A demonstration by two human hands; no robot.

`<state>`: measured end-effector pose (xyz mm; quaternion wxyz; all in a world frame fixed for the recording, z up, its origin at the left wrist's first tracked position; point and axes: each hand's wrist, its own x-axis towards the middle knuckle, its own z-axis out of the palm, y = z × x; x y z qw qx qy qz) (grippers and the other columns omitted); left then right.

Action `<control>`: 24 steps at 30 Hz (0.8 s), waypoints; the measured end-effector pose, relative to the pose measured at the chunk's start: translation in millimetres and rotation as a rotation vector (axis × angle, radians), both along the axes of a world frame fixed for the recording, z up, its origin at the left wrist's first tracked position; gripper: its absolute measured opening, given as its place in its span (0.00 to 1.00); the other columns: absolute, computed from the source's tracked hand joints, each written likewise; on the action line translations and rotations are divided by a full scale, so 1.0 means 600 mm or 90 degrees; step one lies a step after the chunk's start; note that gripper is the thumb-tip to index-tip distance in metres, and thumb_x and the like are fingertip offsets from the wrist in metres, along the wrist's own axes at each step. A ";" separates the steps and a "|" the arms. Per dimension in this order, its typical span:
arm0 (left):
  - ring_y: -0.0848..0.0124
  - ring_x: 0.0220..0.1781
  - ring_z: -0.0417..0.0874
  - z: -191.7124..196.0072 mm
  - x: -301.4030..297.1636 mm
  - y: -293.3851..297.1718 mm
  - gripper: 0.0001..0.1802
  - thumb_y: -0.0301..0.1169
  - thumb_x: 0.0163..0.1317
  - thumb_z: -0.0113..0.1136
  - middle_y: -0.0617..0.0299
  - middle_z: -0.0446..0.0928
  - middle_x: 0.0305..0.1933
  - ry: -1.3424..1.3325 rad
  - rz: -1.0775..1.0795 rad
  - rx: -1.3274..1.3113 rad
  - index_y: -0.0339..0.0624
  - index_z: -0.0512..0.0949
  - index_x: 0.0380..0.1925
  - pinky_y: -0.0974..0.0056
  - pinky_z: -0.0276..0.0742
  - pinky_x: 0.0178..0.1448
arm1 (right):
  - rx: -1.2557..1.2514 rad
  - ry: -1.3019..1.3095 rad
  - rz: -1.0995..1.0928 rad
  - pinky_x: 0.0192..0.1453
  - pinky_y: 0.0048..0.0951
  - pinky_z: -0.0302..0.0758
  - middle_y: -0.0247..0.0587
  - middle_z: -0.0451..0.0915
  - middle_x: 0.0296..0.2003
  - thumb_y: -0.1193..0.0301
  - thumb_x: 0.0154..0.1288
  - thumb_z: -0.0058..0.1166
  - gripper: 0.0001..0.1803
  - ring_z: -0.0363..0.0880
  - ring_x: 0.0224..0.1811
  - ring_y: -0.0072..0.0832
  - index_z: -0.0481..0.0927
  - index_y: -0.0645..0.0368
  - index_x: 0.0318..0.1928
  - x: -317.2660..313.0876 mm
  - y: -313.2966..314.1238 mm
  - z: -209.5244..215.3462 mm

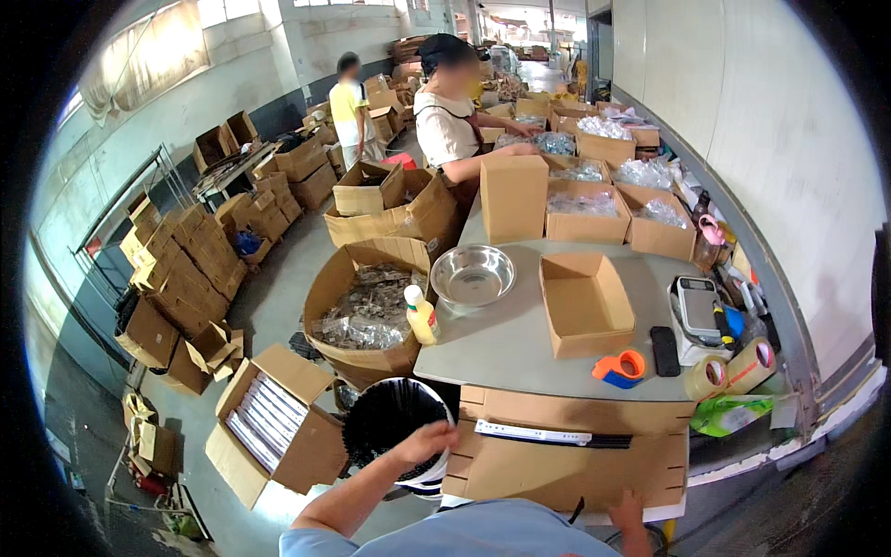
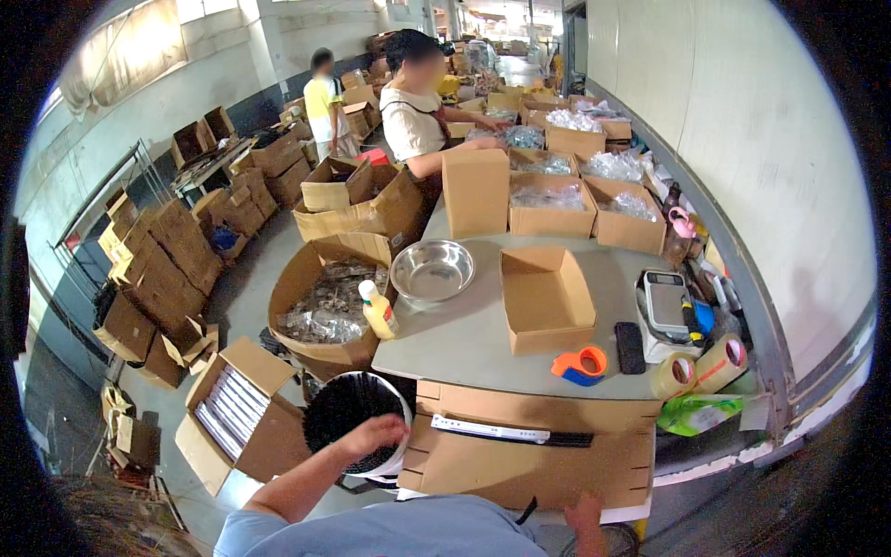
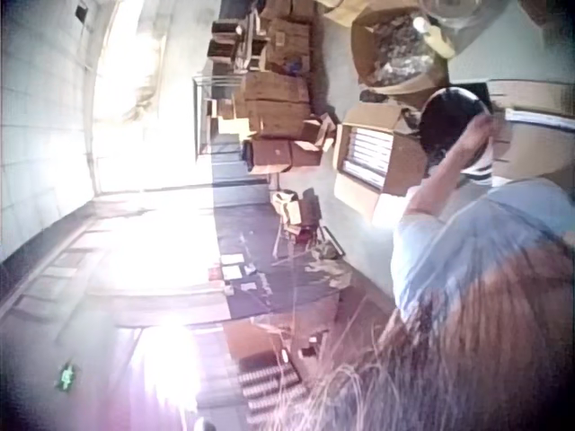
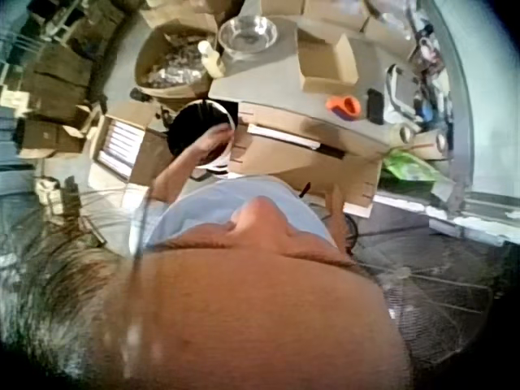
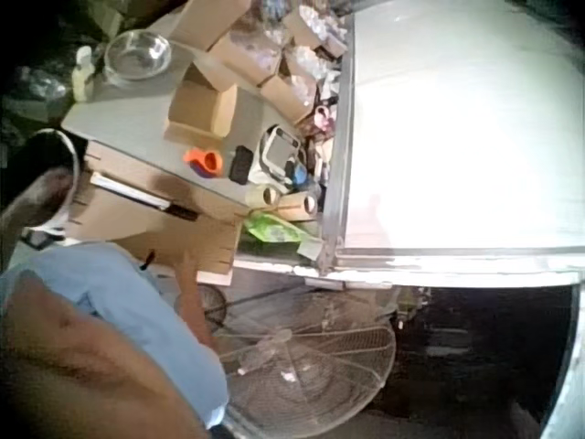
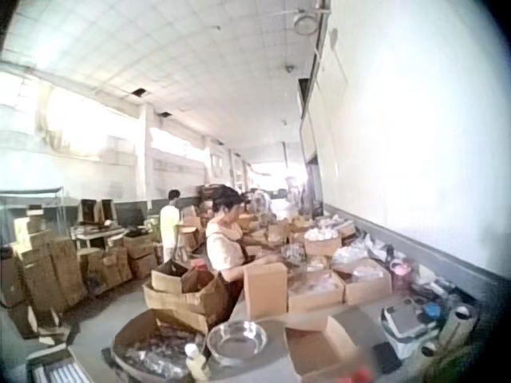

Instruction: The person packs various drawer and furniture components, including metal slides and plastic fittings, into a long cardboard box before sealing it with tape and placing it onto a stack.

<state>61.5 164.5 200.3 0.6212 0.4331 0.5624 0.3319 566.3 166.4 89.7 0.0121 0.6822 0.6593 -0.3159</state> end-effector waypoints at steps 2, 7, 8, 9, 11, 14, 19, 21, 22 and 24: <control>0.66 0.47 0.74 0.174 0.077 0.038 0.19 0.39 0.63 0.55 0.58 0.75 0.43 -0.094 -0.058 0.256 0.35 0.74 0.46 0.62 0.68 0.54 | 0.133 -0.099 0.073 0.66 0.56 0.55 0.64 0.61 0.61 0.46 0.48 0.62 0.44 0.55 0.66 0.55 0.65 0.51 0.63 0.029 0.004 -0.114; 0.53 0.46 0.76 0.429 0.175 -0.006 0.19 0.40 0.63 0.53 0.42 0.73 0.48 -0.378 -0.396 0.759 0.32 0.77 0.40 0.53 0.72 0.50 | 0.008 -0.182 0.117 0.68 0.58 0.52 0.58 0.49 0.67 0.44 0.39 0.67 0.52 0.50 0.67 0.59 0.60 0.45 0.65 -0.027 0.017 -0.065; 0.51 0.46 0.76 0.450 0.200 -0.009 0.18 0.38 0.63 0.53 0.41 0.73 0.47 -0.507 -0.442 0.849 0.31 0.77 0.39 0.50 0.72 0.48 | -0.032 -0.178 0.079 0.68 0.57 0.52 0.56 0.49 0.67 0.44 0.37 0.69 0.53 0.49 0.67 0.58 0.60 0.44 0.65 -0.033 0.022 -0.035; 0.55 0.43 0.76 0.470 0.219 -0.014 0.22 0.45 0.60 0.57 0.46 0.74 0.46 -0.525 -0.461 0.829 0.34 0.78 0.40 0.49 0.71 0.47 | -0.038 -0.113 0.038 0.67 0.57 0.53 0.53 0.49 0.67 0.45 0.35 0.70 0.52 0.48 0.67 0.58 0.61 0.42 0.63 -0.017 0.026 -0.050; 0.58 0.40 0.77 0.497 0.232 -0.016 0.24 0.48 0.58 0.62 0.52 0.74 0.47 -0.517 -0.504 0.789 0.35 0.79 0.40 0.52 0.70 0.45 | -0.067 -0.126 0.032 0.67 0.59 0.53 0.52 0.48 0.67 0.44 0.36 0.70 0.52 0.46 0.68 0.58 0.61 0.42 0.63 -0.010 0.045 -0.054; 0.59 0.43 0.76 0.501 0.238 0.014 0.20 0.46 0.59 0.61 0.51 0.74 0.45 -0.533 -0.745 0.765 0.39 0.79 0.38 0.58 0.71 0.45 | -0.047 -0.134 0.052 0.66 0.65 0.49 0.51 0.43 0.68 0.43 0.36 0.69 0.52 0.40 0.69 0.58 0.59 0.42 0.63 0.006 0.056 -0.082; 0.53 0.32 0.80 0.458 0.260 0.014 0.12 0.33 0.59 0.59 0.46 0.79 0.36 -0.657 -0.401 0.747 0.33 0.77 0.36 0.51 0.74 0.37 | 0.063 -0.059 0.162 0.64 0.74 0.37 0.48 0.32 0.71 0.39 0.34 0.68 0.60 0.26 0.71 0.59 0.51 0.40 0.67 0.044 0.048 -0.155; 0.55 0.35 0.80 0.463 0.297 0.031 0.11 0.30 0.58 0.59 0.45 0.78 0.40 -0.654 -0.242 0.661 0.35 0.76 0.38 0.51 0.75 0.38 | 0.031 -0.089 0.135 0.62 0.77 0.33 0.46 0.27 0.72 0.36 0.34 0.66 0.65 0.20 0.71 0.60 0.43 0.39 0.70 0.029 0.055 -0.125; 0.56 0.37 0.79 0.471 0.308 0.029 0.11 0.30 0.58 0.59 0.46 0.78 0.41 -0.622 -0.209 0.695 0.36 0.76 0.39 0.52 0.74 0.40 | 0.023 -0.095 0.146 0.62 0.77 0.33 0.46 0.27 0.72 0.36 0.34 0.66 0.65 0.20 0.71 0.60 0.43 0.39 0.70 0.021 0.061 -0.103; 0.59 0.41 0.78 0.489 0.330 0.015 0.11 0.30 0.60 0.58 0.49 0.77 0.44 -0.550 -0.152 0.835 0.38 0.76 0.41 0.53 0.74 0.44 | -0.061 -0.043 0.112 0.63 0.76 0.31 0.47 0.24 0.72 0.33 0.34 0.64 0.67 0.18 0.71 0.60 0.39 0.39 0.71 0.012 0.064 -0.069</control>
